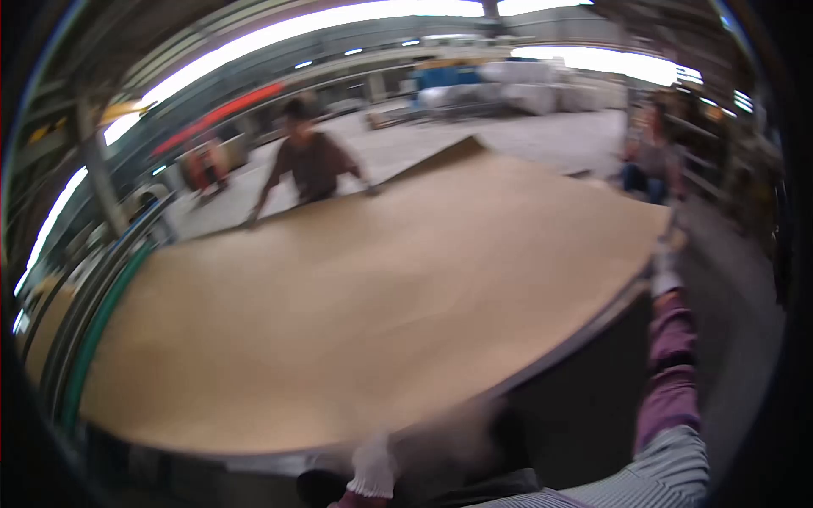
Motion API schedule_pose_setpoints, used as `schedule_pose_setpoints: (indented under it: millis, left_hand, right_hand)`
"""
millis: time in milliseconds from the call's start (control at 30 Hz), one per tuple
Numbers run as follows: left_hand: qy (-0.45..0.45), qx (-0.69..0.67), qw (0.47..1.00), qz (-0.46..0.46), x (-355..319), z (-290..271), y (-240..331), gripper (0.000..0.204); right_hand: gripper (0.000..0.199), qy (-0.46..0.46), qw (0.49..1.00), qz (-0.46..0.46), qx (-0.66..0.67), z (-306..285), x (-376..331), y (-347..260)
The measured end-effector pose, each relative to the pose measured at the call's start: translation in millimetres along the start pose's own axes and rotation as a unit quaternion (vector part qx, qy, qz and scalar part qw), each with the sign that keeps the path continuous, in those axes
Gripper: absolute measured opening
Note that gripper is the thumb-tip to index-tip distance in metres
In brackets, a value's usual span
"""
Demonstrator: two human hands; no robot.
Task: Collaboratively moving large brown industrial sheets from one stack to another.
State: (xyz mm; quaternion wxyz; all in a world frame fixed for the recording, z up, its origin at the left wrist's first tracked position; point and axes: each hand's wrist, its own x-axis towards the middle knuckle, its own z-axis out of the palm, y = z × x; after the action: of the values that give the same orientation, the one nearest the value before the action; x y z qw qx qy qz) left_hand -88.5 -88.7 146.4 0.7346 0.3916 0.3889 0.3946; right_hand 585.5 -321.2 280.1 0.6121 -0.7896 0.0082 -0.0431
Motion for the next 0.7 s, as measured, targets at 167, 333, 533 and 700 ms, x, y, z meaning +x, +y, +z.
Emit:
schedule_pose_setpoints:
  millis: [167,333,533,700]
  left_hand:
    - [-0.006,-0.233,0.963,-0.135,-9,90,34,0.024]
    - [-0.095,0.113,0.989,0.029,6,87,-9,0.036]
    - [0.153,-0.12,0.979,0.063,8,-55,82,0.054]
    - [0.371,-0.111,0.916,0.108,10,-195,137,0.043]
  right_hand:
    - [0.027,-0.406,0.877,0.118,0.227,69,-346,-16]
    - [0.027,-0.367,0.906,0.207,0.05,151,-370,56]
    - [0.021,-0.325,0.93,0.171,-0.01,151,-349,87]
    - [0.006,-0.364,0.911,0.167,0.103,174,-324,104]
